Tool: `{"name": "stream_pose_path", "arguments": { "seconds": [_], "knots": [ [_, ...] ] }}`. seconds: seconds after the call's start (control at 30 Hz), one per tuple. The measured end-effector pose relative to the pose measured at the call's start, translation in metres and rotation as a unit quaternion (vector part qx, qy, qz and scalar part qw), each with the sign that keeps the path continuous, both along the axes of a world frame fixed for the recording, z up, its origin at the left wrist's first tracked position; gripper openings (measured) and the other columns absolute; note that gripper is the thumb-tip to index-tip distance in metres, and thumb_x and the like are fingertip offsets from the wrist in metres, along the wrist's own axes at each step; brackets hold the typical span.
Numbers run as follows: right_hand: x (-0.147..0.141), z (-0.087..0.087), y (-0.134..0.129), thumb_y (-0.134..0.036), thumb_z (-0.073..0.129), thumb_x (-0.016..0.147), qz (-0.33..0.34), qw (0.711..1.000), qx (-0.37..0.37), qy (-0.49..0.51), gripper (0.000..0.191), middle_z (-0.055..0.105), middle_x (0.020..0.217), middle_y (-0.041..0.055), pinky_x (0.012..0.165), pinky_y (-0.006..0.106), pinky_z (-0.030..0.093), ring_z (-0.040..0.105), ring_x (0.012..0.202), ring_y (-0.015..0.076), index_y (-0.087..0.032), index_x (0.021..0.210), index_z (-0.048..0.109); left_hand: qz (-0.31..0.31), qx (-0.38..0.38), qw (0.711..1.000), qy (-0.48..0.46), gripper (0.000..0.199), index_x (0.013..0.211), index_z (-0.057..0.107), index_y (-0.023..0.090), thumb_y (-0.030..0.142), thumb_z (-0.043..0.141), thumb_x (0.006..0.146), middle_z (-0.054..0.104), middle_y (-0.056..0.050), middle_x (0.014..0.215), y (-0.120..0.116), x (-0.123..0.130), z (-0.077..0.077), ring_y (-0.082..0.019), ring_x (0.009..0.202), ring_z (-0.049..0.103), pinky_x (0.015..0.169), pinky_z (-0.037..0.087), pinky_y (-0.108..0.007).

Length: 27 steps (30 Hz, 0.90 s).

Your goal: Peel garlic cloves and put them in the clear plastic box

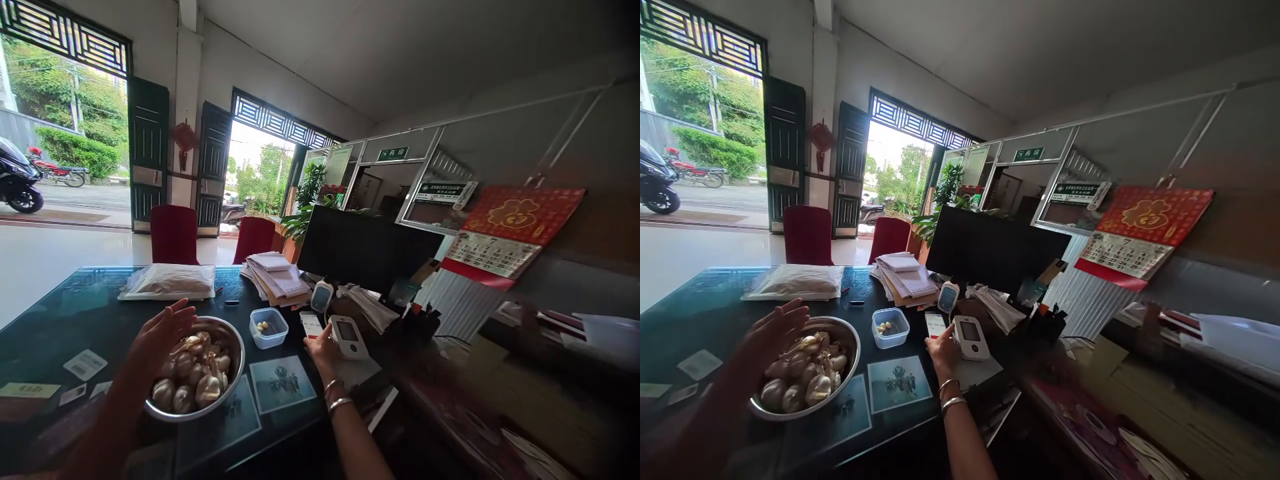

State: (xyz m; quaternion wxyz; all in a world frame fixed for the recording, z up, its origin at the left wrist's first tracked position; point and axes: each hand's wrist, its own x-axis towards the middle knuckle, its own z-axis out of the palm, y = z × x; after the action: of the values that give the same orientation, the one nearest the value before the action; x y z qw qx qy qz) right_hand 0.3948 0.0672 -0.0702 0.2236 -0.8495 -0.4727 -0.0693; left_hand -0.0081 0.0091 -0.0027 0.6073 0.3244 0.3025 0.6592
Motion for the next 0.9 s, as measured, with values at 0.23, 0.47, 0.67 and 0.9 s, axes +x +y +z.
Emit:
{"name": "stream_pose_path", "arguments": {
  "seconds": [0.23,0.47,0.67,0.9],
  "knots": [
    [-0.014,0.004,-0.011,-0.034,0.058,0.079,0.01,0.997,0.059,-0.044,0.078,0.05,0.122,0.0259,0.083,0.049,0.039,0.047,0.111,0.0386,-0.006,0.141,0.02,0.019,-0.005,1.0,0.003,0.05,0.111,0.063,0.015,0.037,0.073,0.067,0.07,-0.013,0.103,-0.009,0.005,0.009,-0.029,0.097,0.064,0.086,0.052,-0.036],
    [-0.035,-0.002,-0.051,-0.038,0.044,0.086,0.151,0.953,0.258,-0.04,0.052,0.058,0.107,0.0196,0.086,0.043,0.04,0.052,0.102,0.0301,-0.006,0.128,0.042,0.013,-0.001,1.0,0.002,0.049,0.111,0.063,0.016,0.038,0.072,0.069,0.07,-0.011,0.103,-0.007,0.001,0.007,-0.027,0.096,0.065,0.083,0.052,-0.033],
    [-0.062,-0.025,-0.094,-0.038,0.044,0.085,0.328,0.925,0.138,0.131,0.032,0.059,0.057,0.0019,0.056,0.026,0.043,0.057,0.054,0.0173,-0.016,0.092,0.065,0.032,0.0,0.999,-0.008,0.039,0.108,0.064,0.017,0.035,0.068,0.074,0.07,-0.008,0.1,-0.014,0.003,0.014,-0.023,0.092,0.065,0.08,0.053,-0.029],
    [-0.063,-0.023,-0.099,-0.045,0.049,0.082,0.309,0.905,0.159,0.246,0.035,0.064,0.061,0.0033,0.053,0.024,0.043,0.058,0.055,0.0172,-0.015,0.084,0.068,0.069,0.002,0.997,-0.045,0.021,0.103,0.065,0.016,0.022,0.054,0.086,0.071,-0.006,0.094,-0.008,-0.008,0.011,-0.016,0.081,0.067,0.074,0.055,-0.026]
  ]
}}
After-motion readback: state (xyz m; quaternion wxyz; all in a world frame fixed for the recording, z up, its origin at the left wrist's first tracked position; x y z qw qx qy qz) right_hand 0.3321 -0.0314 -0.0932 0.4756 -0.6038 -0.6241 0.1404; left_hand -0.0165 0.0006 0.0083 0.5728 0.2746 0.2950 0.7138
